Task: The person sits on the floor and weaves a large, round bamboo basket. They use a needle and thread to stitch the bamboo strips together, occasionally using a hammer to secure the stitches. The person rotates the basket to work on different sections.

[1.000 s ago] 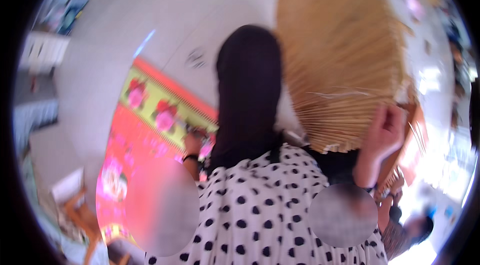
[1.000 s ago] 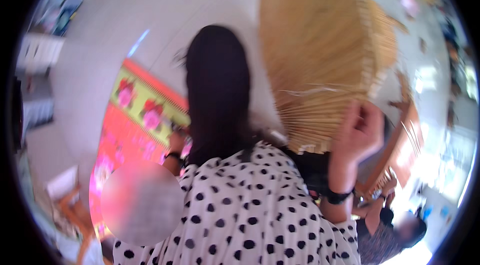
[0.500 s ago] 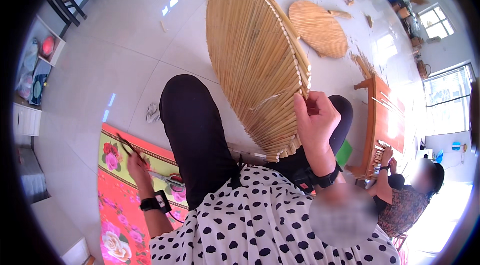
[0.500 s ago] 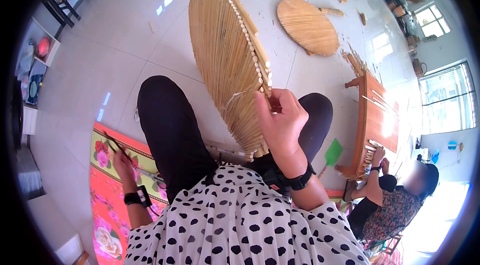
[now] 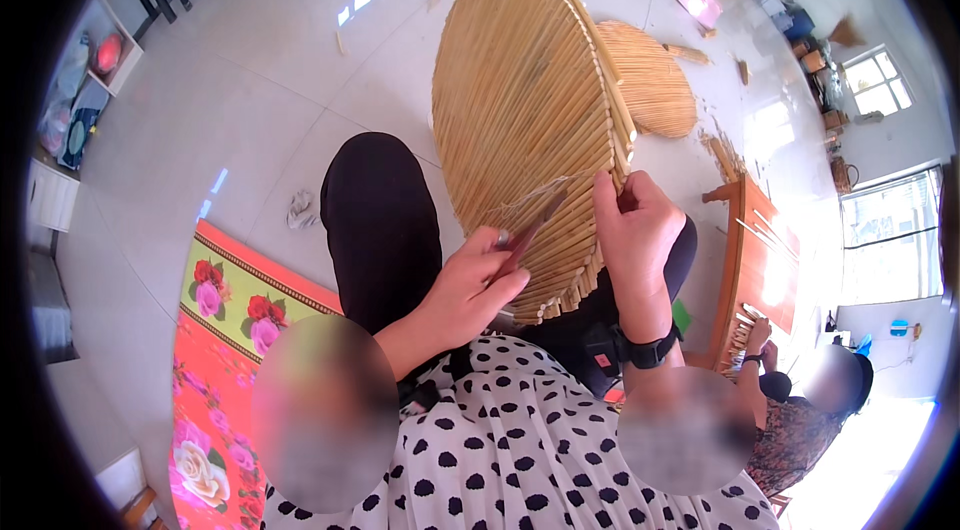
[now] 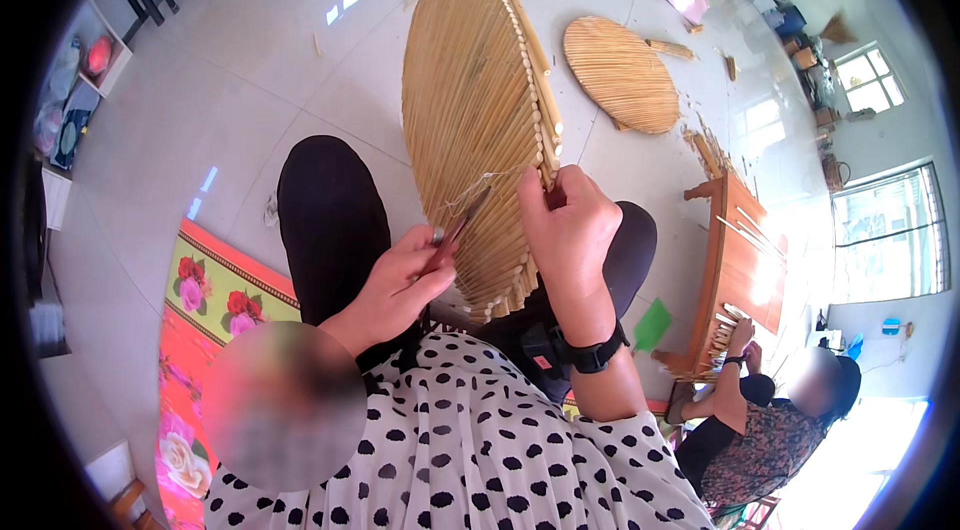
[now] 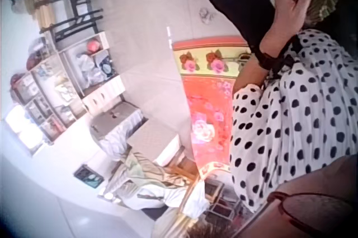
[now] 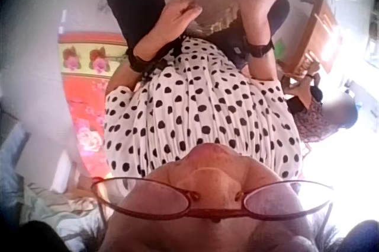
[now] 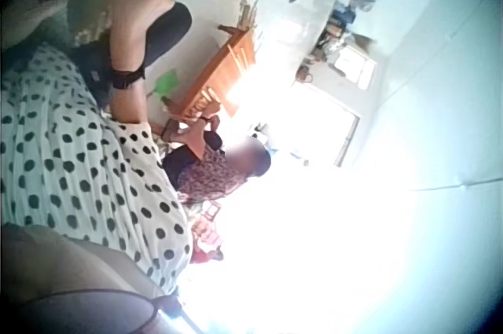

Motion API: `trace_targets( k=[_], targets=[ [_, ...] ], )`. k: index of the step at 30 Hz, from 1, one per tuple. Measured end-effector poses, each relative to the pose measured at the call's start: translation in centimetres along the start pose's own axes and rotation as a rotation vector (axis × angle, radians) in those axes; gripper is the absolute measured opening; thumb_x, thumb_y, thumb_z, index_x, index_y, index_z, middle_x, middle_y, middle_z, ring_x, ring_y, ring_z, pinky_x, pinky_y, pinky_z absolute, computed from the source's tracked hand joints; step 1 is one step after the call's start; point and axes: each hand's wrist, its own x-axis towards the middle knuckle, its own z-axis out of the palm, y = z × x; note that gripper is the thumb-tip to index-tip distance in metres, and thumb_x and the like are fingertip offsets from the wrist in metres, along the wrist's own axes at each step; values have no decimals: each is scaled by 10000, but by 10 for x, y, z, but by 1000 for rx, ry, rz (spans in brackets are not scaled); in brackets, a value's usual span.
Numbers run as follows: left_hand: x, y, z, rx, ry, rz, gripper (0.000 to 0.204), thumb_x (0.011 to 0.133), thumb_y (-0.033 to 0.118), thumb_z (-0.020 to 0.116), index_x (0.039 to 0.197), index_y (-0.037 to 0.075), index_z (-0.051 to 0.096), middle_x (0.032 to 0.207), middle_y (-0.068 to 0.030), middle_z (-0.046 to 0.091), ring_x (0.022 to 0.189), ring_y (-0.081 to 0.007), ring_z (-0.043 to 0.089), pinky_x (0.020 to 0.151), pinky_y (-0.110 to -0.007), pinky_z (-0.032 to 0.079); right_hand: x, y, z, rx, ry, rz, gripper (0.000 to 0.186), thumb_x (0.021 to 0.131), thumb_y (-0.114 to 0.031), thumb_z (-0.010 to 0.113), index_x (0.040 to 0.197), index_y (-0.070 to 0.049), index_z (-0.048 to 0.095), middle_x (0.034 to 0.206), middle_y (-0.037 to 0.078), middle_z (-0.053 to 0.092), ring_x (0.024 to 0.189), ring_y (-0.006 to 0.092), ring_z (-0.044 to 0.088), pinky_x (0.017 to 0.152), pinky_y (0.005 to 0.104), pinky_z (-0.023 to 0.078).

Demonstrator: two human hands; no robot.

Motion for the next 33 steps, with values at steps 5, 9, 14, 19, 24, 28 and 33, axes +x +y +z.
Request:
trace_targets(
  k=[5,9,14,19,24,28,33],
  targets=[
    [19,-11,24,89,107,86,178,907,134,598,848,-33,608,1014,-125,465,878,-228,503,784,-333,413,-1,2,-2,11,-7,9,328,776,-187,761,638,9,537,542,110,553,443,202,519,469,316,436],
    [23,-18,33,117,139,146,173,892,136,614,872,-35,623,1012,-135,458,893,-257,511,813,-351,417,-1,3,0,25,5,13,328,777,-186,760,635,10,538,543,113,556,444,203,524,472,316,440],
    [26,-14,38,125,145,106,175,865,145,646,871,-30,660,1014,-204,479,933,-357,557,824,-410,457,-2,2,0,16,10,10,328,778,-181,757,631,11,536,543,115,555,445,209,531,469,316,440],
    [25,-21,41,151,205,156,174,855,144,657,875,-28,667,1007,-200,487,921,-350,557,812,-417,460,-2,2,0,10,13,3,331,779,-181,757,631,12,532,542,117,553,444,214,532,466,319,439],
    [28,-13,41,164,197,129,153,852,123,657,878,-27,670,969,-176,502,844,-332,573,743,-403,474,-3,2,3,21,11,-1,338,779,-181,761,626,9,526,541,118,549,442,217,529,463,320,435],
    [27,-9,42,201,218,162,109,844,78,665,882,-25,664,928,-165,496,762,-328,571,676,-396,473,-3,-1,4,-14,33,-32,362,786,-176,768,610,-2,505,538,112,534,435,224,508,448,321,418],
    [23,-9,40,238,251,189,97,840,63,674,870,-25,648,914,-164,487,740,-338,569,649,-396,467,-5,-2,9,-73,81,-129,380,791,-177,777,601,-17,490,541,108,517,429,235,485,431,330,406]
  ],
)
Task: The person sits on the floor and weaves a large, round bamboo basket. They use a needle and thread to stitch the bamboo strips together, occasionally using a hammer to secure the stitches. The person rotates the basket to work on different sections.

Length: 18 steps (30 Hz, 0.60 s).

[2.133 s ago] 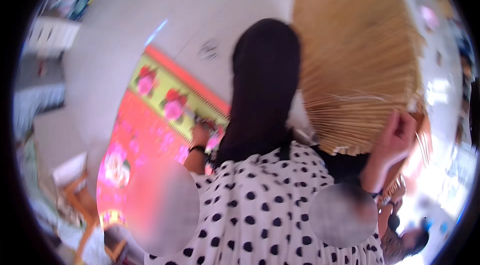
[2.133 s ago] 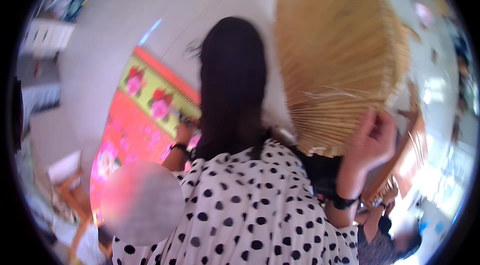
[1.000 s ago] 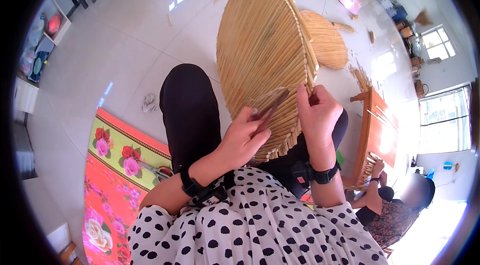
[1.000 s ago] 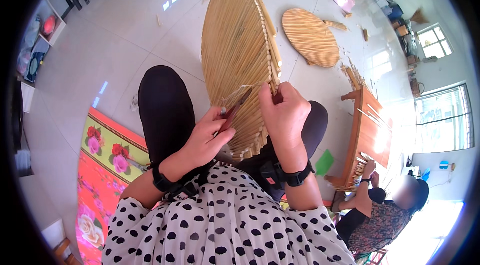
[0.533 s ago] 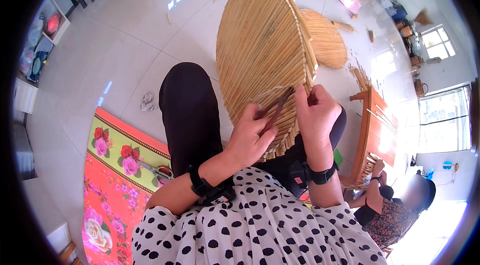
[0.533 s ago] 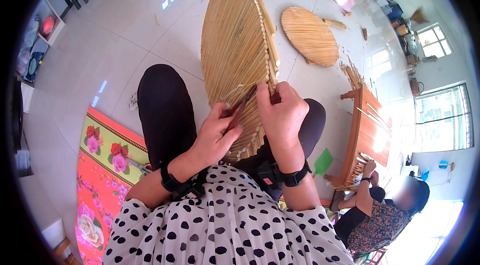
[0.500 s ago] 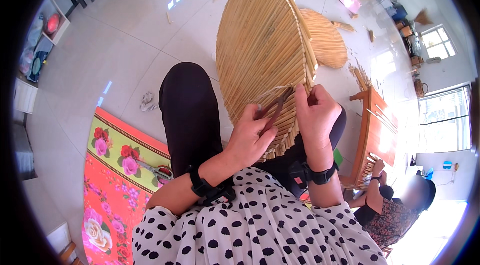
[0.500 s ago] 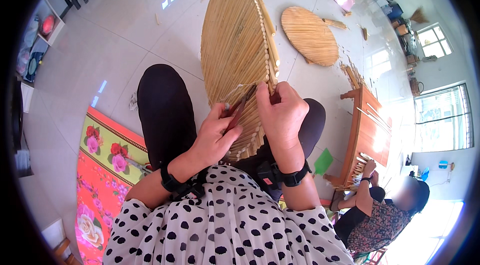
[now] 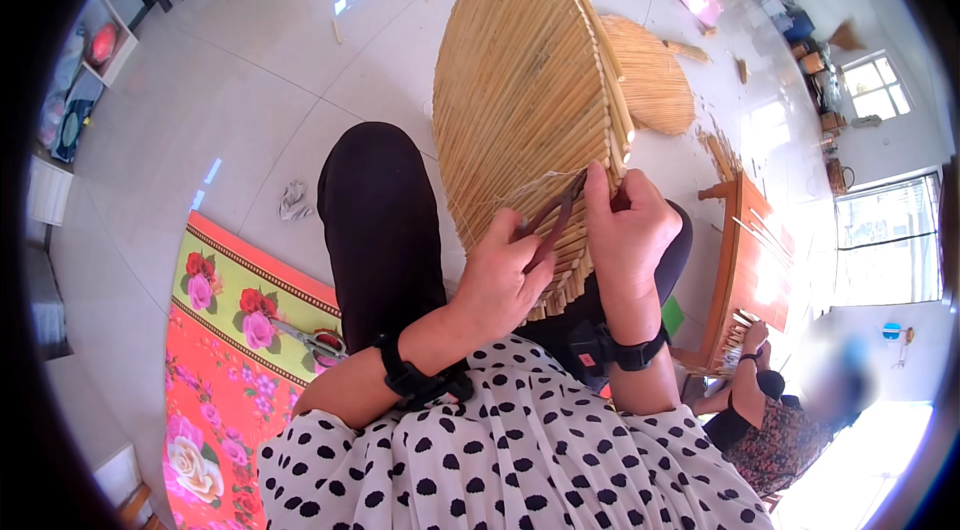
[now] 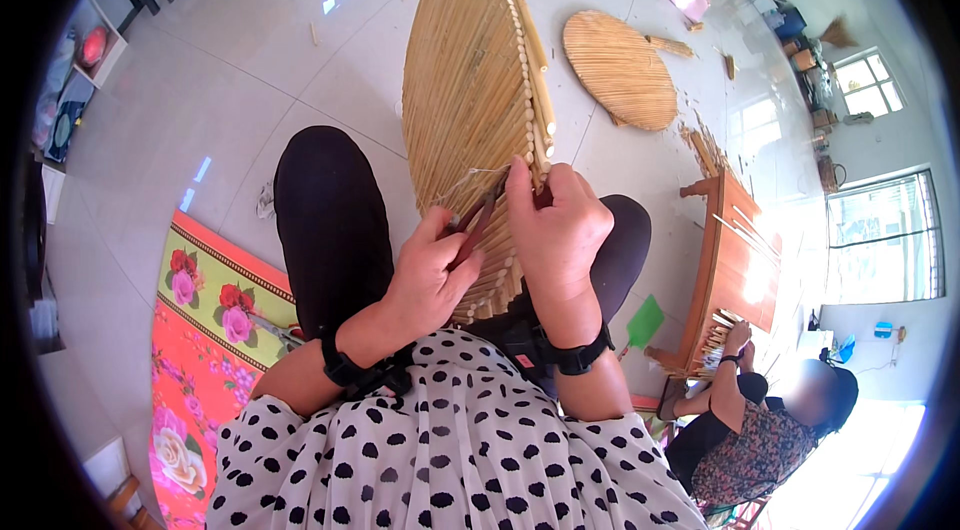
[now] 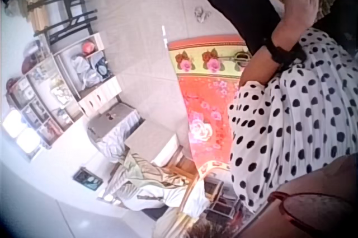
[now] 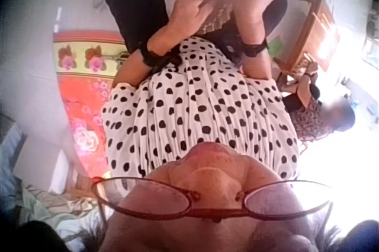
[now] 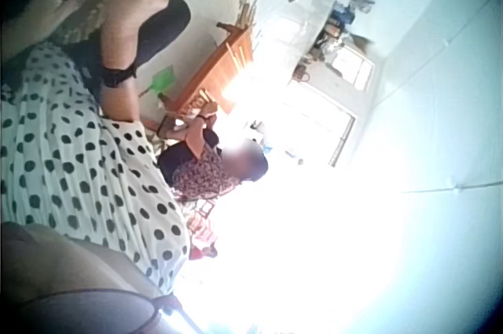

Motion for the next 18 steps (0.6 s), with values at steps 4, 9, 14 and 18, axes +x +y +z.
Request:
trace_targets(
  k=[4,9,14,18],
  targets=[
    [-6,6,-10,33,8,-13,95,834,42,668,848,-43,629,914,-164,485,712,-330,561,624,-393,458,-2,-10,2,7,19,-39,377,799,-191,774,603,-19,502,545,112,529,432,250,504,431,338,412],
    [-25,19,-53,81,110,-38,95,833,7,651,811,-60,586,892,-121,456,641,-243,497,578,-348,424,17,28,5,-85,67,66,390,832,-248,747,608,-5,540,537,117,552,443,277,545,449,350,436],
    [-30,19,-73,18,-27,-23,132,852,14,631,779,-59,548,892,-101,446,695,-194,475,602,-306,399,2,22,7,-6,25,82,394,824,-222,757,603,-5,514,530,122,532,428,262,507,448,333,421],
    [-29,19,-81,-163,-140,-100,147,862,46,597,752,-27,532,906,-98,482,758,-184,467,664,-300,394,-6,11,2,103,-56,45,373,820,-175,760,620,-3,496,554,134,515,452,258,468,455,338,400]
  ],
)
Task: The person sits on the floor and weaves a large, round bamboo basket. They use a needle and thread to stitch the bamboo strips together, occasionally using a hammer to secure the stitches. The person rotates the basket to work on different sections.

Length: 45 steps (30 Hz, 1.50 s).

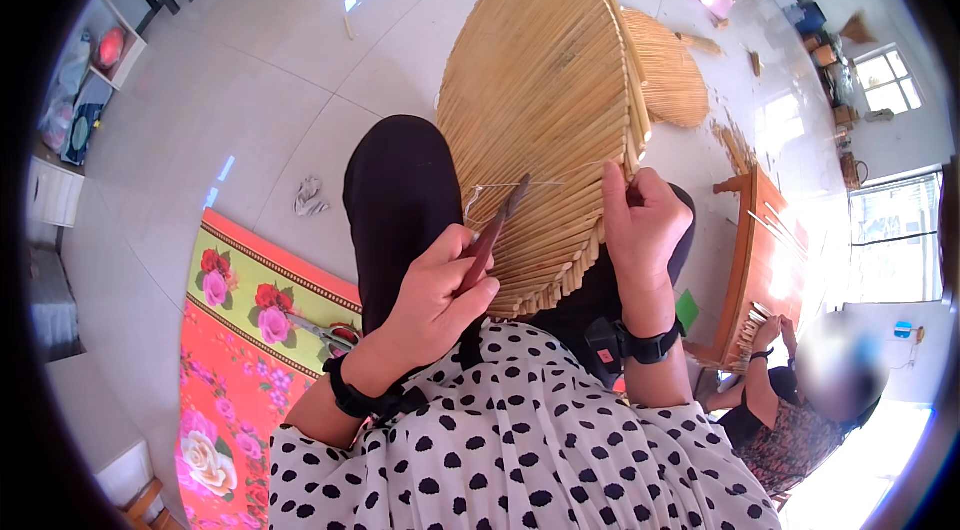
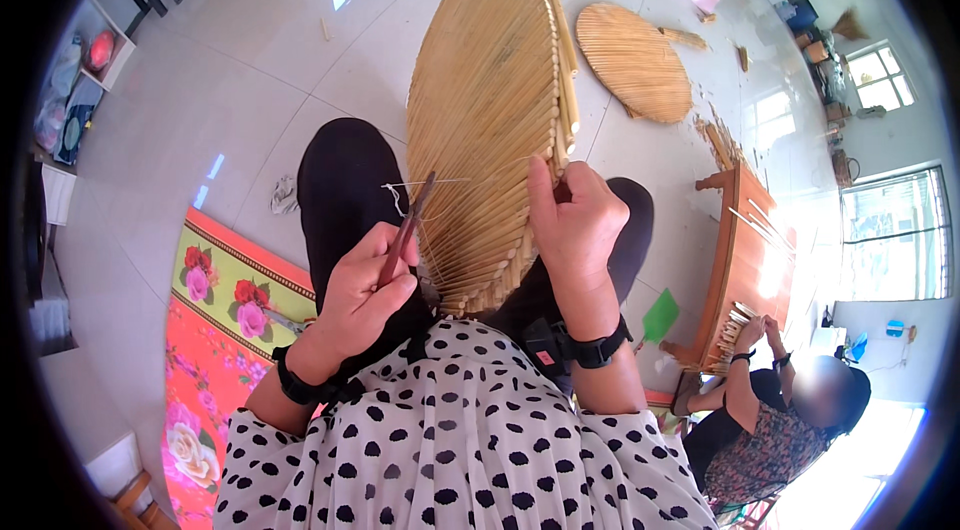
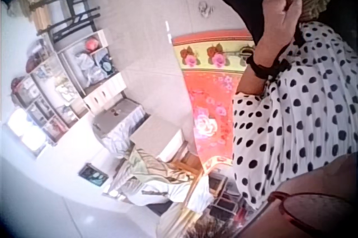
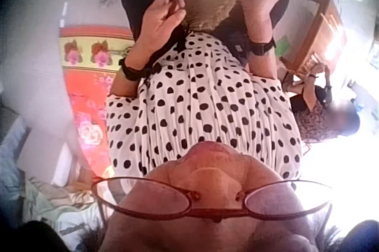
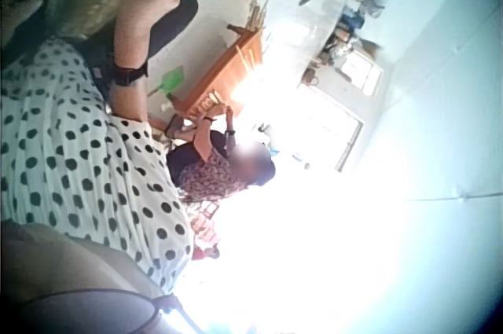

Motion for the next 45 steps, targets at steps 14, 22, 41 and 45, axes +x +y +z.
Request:
trace_targets(
  k=[14,22,41,45],
  targets=[
    [9,-7,8,-182,-179,98,149,861,22,561,730,18,491,927,-110,496,897,-227,495,781,-351,421,-13,-10,-37,64,94,-70,59,801,-31,720,824,-8,671,706,84,655,571,172,628,548,283,501],
    [6,1,4,-42,-243,133,216,877,73,629,734,-70,553,1027,-151,491,806,-232,518,728,-308,447,-15,-33,-46,275,-202,-327,148,726,37,749,853,-22,698,775,80,674,664,232,655,603,278,530],
    [-312,-356,-134,1055,227,-950,411,855,337,546,795,-48,677,733,-271,655,746,-461,645,720,-543,509,-15,-9,-65,503,-726,-468,125,732,-19,751,845,-63,718,806,51,695,733,235,687,605,313,542],
    [-289,-346,-129,978,174,-1027,374,836,282,622,1022,-42,651,894,-269,656,873,-457,628,789,-519,501,-12,-13,-65,463,-735,-523,116,731,-30,749,835,-66,713,809,48,688,713,227,676,589,311,535]
  ],
)
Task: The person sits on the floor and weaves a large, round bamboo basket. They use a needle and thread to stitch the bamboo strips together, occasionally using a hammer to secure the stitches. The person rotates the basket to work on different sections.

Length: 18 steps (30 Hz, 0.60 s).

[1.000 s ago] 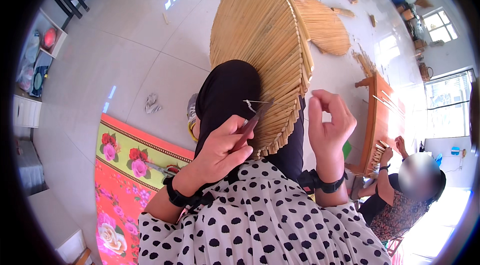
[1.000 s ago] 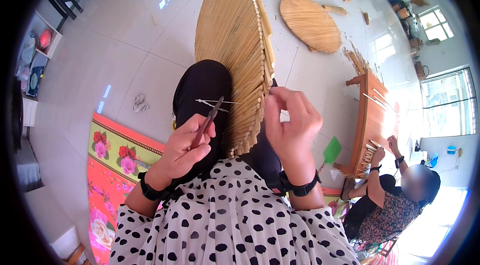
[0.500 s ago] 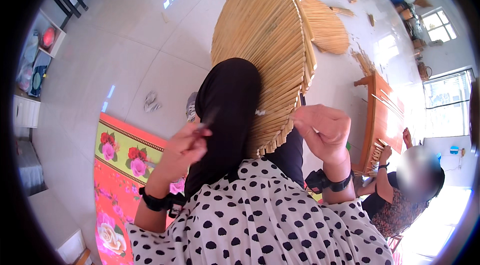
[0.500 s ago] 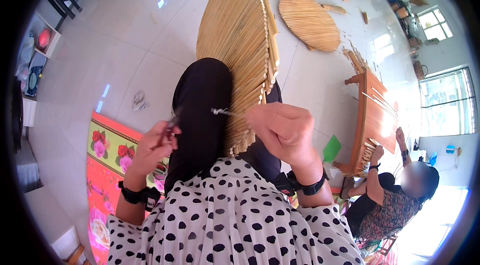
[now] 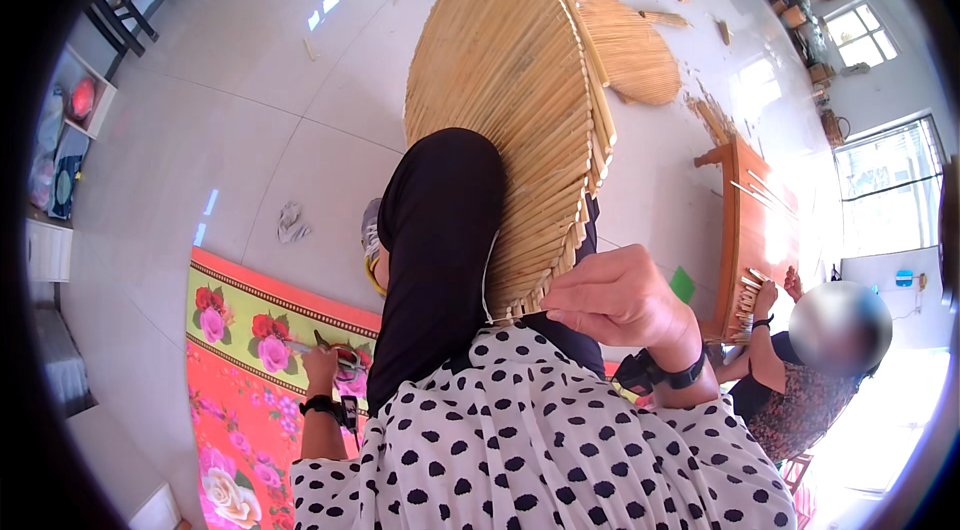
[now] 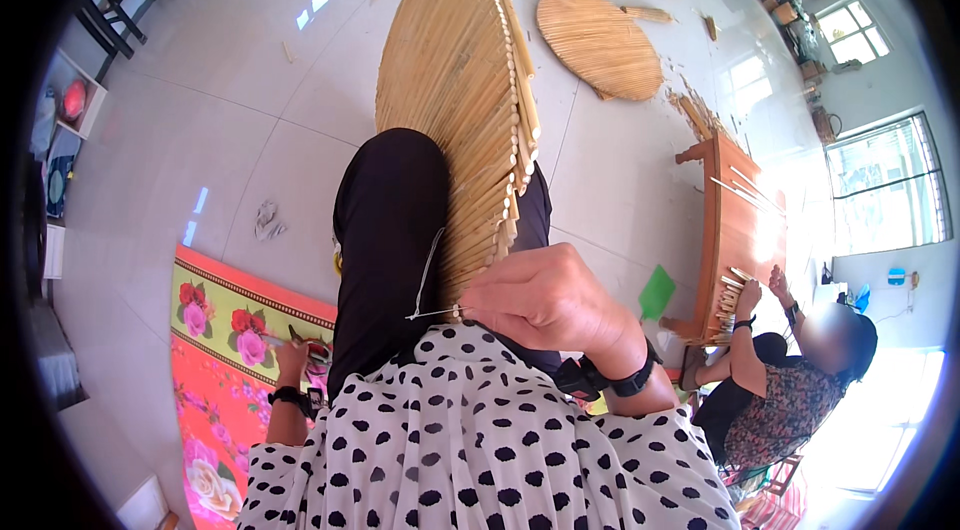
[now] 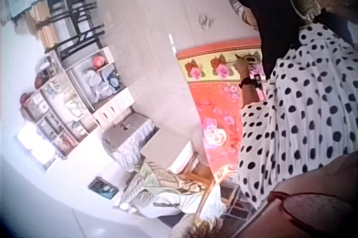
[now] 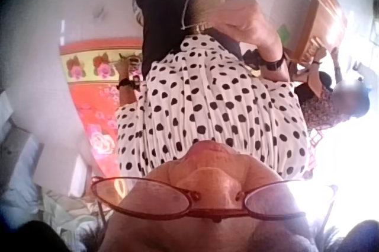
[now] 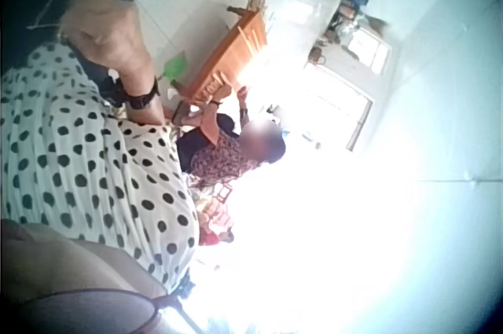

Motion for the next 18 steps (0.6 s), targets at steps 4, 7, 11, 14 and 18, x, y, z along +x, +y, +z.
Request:
trace_targets(
  k=[4,7,11,14,18],
  targets=[
    [18,133,-123,-282,321,486,299,912,167,606,1147,-17,594,1086,-211,614,1016,-363,588,917,-421,460,-5,2,4,-146,4,9,134,721,-40,750,845,-69,706,798,44,676,679,219,659,558,314,519],
    [-60,277,-269,-705,124,744,230,893,24,553,1116,7,610,1118,-150,617,1028,-305,608,888,-364,485,1,-3,9,-207,20,6,149,718,-47,753,855,-71,699,792,42,672,658,218,649,535,316,507],
    [-132,353,-328,-468,108,1347,313,767,101,741,1060,59,641,1029,-104,630,858,-293,643,729,-344,523,7,-7,9,-227,83,-20,150,715,-47,755,847,-72,689,796,34,673,629,212,640,513,311,495],
    [-148,379,-321,-327,269,1466,313,697,25,759,993,31,656,909,-96,606,755,-246,646,628,-338,523,5,-9,5,-260,153,-25,143,711,-46,757,832,-72,685,797,27,673,617,204,637,502,303,487],
    [-145,388,-314,-315,261,1518,253,689,15,723,929,26,646,813,-64,573,660,-219,609,562,-325,489,-2,-10,1,-276,167,-14,143,707,-45,758,826,-68,683,794,23,672,603,199,625,499,300,485]
  ],
)
